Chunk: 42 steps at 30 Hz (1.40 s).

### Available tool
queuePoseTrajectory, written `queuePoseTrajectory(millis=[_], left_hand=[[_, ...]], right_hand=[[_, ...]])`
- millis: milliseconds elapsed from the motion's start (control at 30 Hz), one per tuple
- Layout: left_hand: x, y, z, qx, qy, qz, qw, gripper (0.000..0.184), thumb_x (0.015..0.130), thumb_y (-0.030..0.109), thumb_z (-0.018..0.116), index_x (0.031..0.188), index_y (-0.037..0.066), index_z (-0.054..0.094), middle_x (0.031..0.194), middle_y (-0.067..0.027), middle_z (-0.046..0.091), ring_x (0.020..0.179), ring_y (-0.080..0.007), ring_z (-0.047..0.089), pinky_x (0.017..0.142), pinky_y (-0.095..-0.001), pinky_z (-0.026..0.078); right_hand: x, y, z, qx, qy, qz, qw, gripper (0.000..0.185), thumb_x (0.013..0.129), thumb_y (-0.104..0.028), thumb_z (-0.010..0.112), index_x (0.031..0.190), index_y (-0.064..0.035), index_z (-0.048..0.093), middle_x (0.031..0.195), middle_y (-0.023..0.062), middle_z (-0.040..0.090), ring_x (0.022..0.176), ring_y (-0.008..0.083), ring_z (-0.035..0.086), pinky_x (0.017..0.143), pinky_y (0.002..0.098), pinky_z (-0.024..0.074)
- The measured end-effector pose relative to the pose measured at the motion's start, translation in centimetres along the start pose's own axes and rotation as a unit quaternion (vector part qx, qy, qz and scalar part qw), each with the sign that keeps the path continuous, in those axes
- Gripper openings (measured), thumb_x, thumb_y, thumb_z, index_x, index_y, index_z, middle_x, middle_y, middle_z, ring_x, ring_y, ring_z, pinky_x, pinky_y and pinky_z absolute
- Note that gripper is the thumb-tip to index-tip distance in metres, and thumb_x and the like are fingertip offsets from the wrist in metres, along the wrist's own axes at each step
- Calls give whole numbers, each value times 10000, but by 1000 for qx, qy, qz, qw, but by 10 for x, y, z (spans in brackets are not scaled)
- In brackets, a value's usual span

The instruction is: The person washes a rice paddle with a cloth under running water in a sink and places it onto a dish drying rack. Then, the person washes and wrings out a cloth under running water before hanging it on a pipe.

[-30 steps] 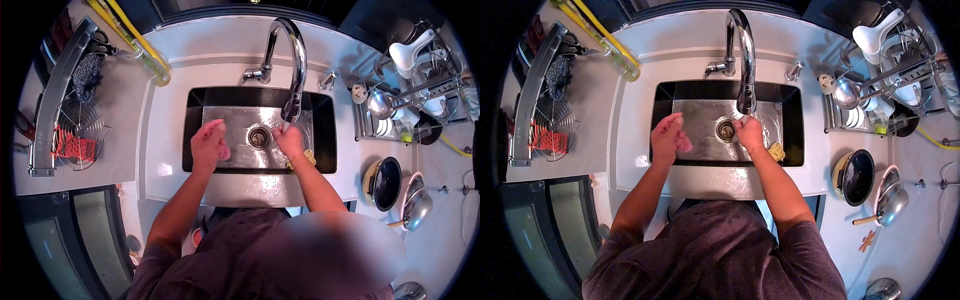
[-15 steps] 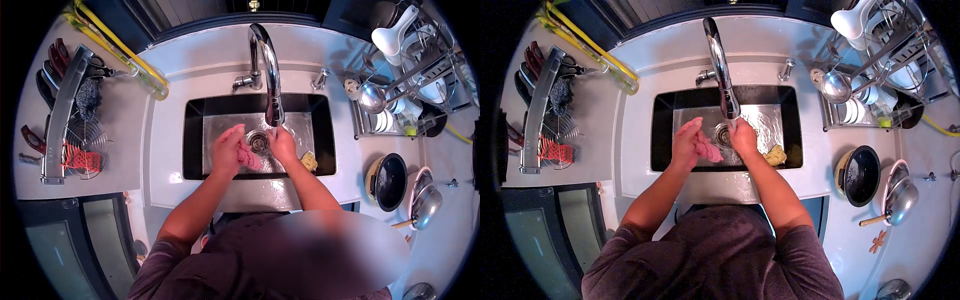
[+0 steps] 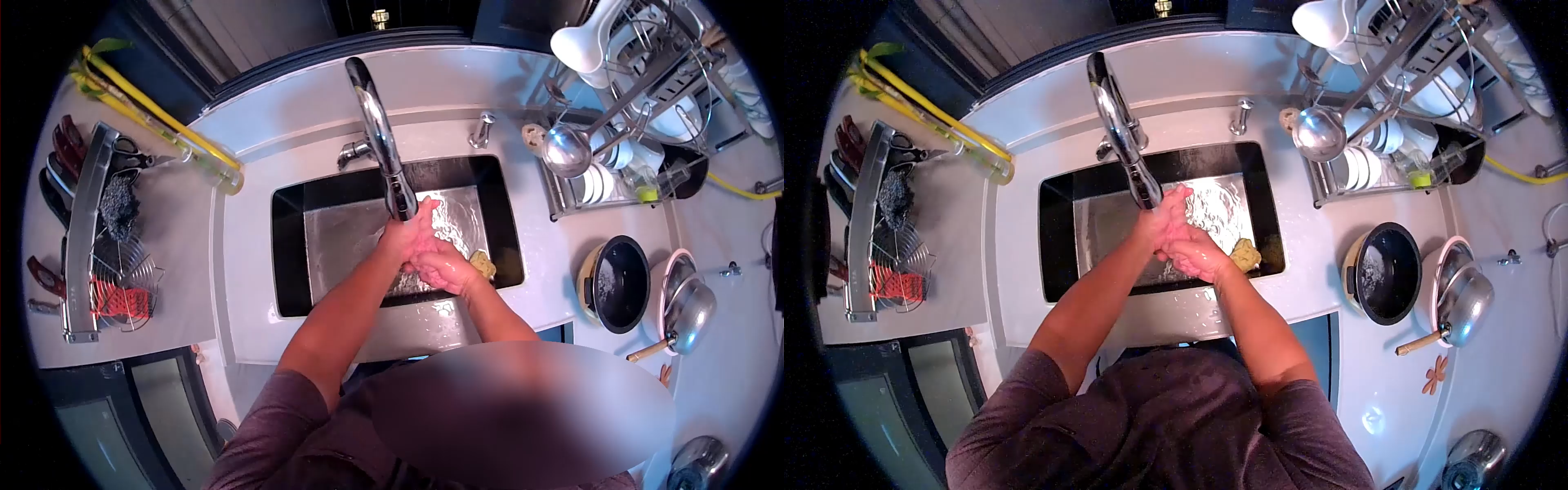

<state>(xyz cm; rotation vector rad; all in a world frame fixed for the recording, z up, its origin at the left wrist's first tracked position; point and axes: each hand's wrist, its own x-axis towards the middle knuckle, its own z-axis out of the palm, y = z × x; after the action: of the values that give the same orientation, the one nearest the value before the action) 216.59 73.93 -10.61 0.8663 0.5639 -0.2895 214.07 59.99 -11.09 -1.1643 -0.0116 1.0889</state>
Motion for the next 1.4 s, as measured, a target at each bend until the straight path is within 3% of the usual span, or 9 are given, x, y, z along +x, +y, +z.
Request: queuePoseTrajectory(millis=[233,467,500,633,733,800,967,1233,1400], left_hand=[[49,-17,-24,205,20,19,978,232,995,312,558,1014,105,661,570,75,359,447,-64,293,388,-275,217],[73,-43,-87,548,229,111,797,358,946,354,559,1066,59,721,945,-108,723,881,-234,676,800,-410,528],[76,-49,-103,520,247,186,796,457,917,415,623,1090,-6,657,947,-223,715,913,-330,706,776,-463,532],[15,-10,-96,-17,151,61,987,146,912,221,640,849,89,625,598,11,428,432,-137,405,407,-316,398],[-46,44,-81,15,152,59,987,302,921,408,689,861,118,629,525,81,295,381,-65,256,350,-263,221],[-85,74,-71,-65,38,74,994,327,991,423,588,918,109,648,468,86,276,347,-62,213,334,-260,206],[-135,117,-51,-69,-276,225,932,368,1090,367,332,1018,76,545,467,43,314,343,-92,259,338,-257,277],[-141,123,-76,18,-158,225,961,302,1057,253,456,1210,19,568,478,42,326,337,-73,269,306,-250,278],[-107,86,-92,76,32,189,978,407,1029,235,491,1385,40,529,518,57,302,373,-60,251,323,-255,242]], right_hand=[[13,1,28,-445,213,-95,865,325,835,-196,648,1096,-3,632,980,211,698,933,365,679,817,444,533],[67,69,15,-613,215,-177,740,256,883,-238,558,1019,-60,682,1091,202,684,1013,387,665,844,498,530],[59,62,30,-567,241,-121,778,251,865,-239,575,1002,-63,691,1081,201,687,1009,374,670,834,492,541],[50,47,57,-543,164,-218,794,354,856,-288,631,1090,-22,654,1011,185,688,909,356,692,814,464,561],[48,20,55,-393,-56,-296,869,471,910,-419,623,1187,-39,593,1042,163,657,878,328,686,769,528,577],[12,-23,71,-63,-150,-27,986,515,943,-480,590,1240,-60,564,1081,159,637,885,324,680,727,570,583],[3,-53,119,200,-405,22,892,489,968,-399,565,1212,24,562,1027,195,655,857,379,691,670,565,604],[12,-64,172,-165,-85,28,982,49,711,-58,697,702,-32,656,500,42,510,368,128,422,318,257,244],[46,-10,162,-391,88,-173,899,355,730,-250,746,798,92,676,869,259,700,850,367,702,769,433,551]])
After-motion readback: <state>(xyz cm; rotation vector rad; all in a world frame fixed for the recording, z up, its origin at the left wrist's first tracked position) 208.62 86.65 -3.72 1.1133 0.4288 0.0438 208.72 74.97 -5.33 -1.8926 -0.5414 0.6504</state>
